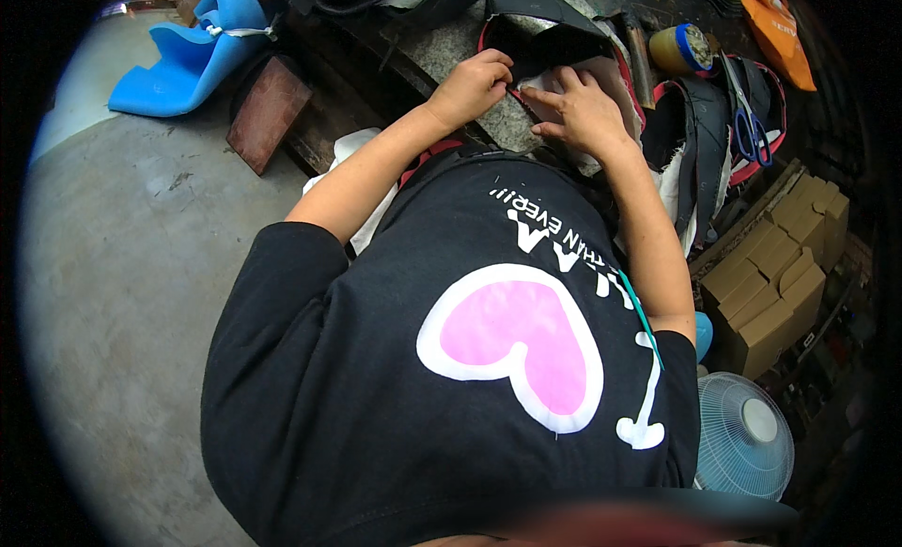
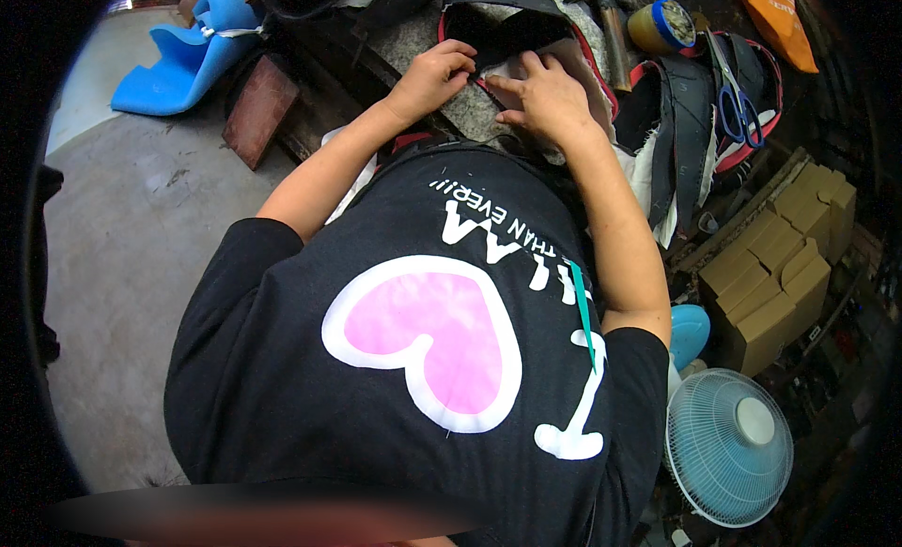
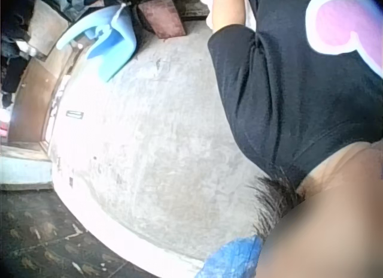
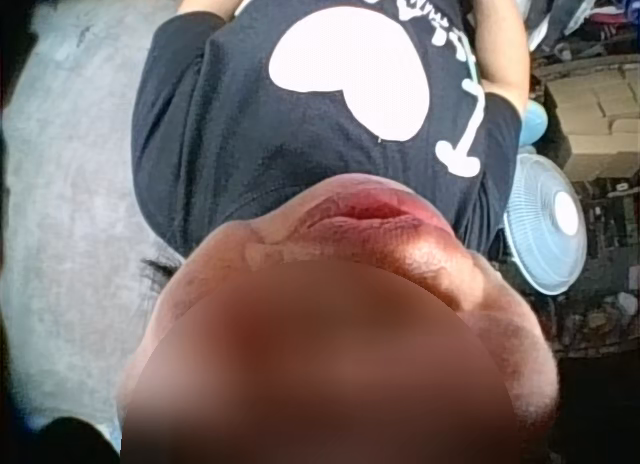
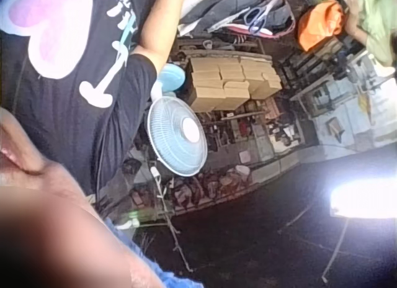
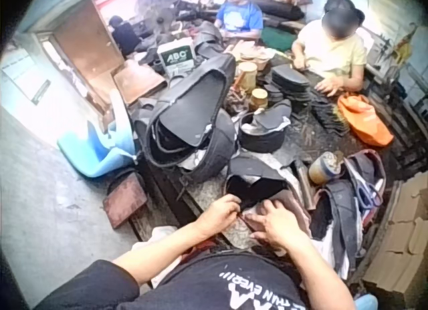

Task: The person works on a black and red bag, inserting and adjusting a white fabric piece inside the opening. They use scissors to trim the fabric and repeatedly tuck and smooth the material into the bag's interior. The person handles multiple similar bags on the table, repositioning them while continuing to adjust the fabric inside the primary bag.

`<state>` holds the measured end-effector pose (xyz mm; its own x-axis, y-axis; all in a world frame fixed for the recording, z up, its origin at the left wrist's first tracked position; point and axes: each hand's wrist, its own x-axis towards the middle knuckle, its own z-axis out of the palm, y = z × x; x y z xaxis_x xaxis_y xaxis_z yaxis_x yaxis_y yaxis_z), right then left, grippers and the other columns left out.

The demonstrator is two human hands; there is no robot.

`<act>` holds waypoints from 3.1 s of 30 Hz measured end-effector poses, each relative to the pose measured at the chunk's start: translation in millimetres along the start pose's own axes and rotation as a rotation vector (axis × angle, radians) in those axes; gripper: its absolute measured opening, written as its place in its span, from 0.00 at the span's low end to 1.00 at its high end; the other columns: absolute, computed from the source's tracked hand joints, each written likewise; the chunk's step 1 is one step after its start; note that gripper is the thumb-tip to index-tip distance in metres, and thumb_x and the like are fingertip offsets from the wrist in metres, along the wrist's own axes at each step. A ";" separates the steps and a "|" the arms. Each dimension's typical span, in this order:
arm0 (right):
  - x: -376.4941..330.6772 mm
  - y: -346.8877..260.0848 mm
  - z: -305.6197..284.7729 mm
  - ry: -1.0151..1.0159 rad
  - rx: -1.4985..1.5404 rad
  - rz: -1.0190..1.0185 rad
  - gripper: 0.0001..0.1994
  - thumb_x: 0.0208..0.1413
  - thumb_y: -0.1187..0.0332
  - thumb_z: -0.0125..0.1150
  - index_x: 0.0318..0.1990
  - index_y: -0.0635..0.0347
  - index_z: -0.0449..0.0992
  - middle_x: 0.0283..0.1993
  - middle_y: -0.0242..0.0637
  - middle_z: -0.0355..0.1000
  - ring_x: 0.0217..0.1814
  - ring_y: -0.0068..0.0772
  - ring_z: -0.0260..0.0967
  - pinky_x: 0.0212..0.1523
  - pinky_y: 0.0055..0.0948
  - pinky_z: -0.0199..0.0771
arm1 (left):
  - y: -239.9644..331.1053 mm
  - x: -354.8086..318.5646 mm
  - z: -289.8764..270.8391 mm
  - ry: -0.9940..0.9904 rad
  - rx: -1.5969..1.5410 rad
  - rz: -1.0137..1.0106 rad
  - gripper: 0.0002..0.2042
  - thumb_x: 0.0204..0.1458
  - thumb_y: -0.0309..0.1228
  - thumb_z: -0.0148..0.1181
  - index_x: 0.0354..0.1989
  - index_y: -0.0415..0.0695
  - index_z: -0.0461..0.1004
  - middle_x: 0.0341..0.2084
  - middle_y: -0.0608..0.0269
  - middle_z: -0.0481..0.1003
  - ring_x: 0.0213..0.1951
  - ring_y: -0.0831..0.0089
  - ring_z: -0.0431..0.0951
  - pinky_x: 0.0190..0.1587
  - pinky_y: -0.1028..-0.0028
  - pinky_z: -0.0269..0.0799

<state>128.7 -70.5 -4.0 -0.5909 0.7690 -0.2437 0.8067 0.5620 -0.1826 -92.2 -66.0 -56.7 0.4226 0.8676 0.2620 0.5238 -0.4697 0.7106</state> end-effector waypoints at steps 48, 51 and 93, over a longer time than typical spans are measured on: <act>11.2 37.6 13.8 0.454 1.089 0.227 0.15 0.63 0.75 0.51 0.56 0.64 0.65 0.43 0.37 0.77 0.45 0.23 0.73 0.48 0.22 0.72 | 20.1 14.8 21.6 -0.242 0.461 0.350 0.21 0.51 0.40 0.59 0.50 0.39 0.71 0.54 0.56 0.70 0.53 0.59 0.69 0.57 0.62 0.65; 1.1 26.7 -6.6 0.962 0.818 0.054 0.16 0.59 0.79 0.55 0.55 0.62 0.66 0.42 0.35 0.75 0.33 0.18 0.69 0.37 0.18 0.72 | 7.2 9.6 15.9 -0.195 0.415 0.392 0.22 0.54 0.40 0.57 0.54 0.42 0.71 0.58 0.57 0.69 0.57 0.58 0.67 0.61 0.61 0.62; 46.3 92.5 46.3 0.454 0.628 0.690 0.24 0.51 0.53 0.64 0.53 0.54 0.70 0.45 0.54 0.76 0.49 0.57 0.73 0.49 0.47 0.71 | 2.8 87.5 38.6 -0.209 0.147 -0.067 0.18 0.48 0.20 0.51 0.47 0.47 0.79 0.44 0.53 0.76 0.50 0.55 0.73 0.54 0.60 0.70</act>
<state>175.8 2.9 -76.3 0.1605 0.9790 -0.1253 0.7452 -0.2035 -0.6350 -25.2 2.3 -57.0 0.5191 0.8522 0.0657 0.6511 -0.4440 0.6156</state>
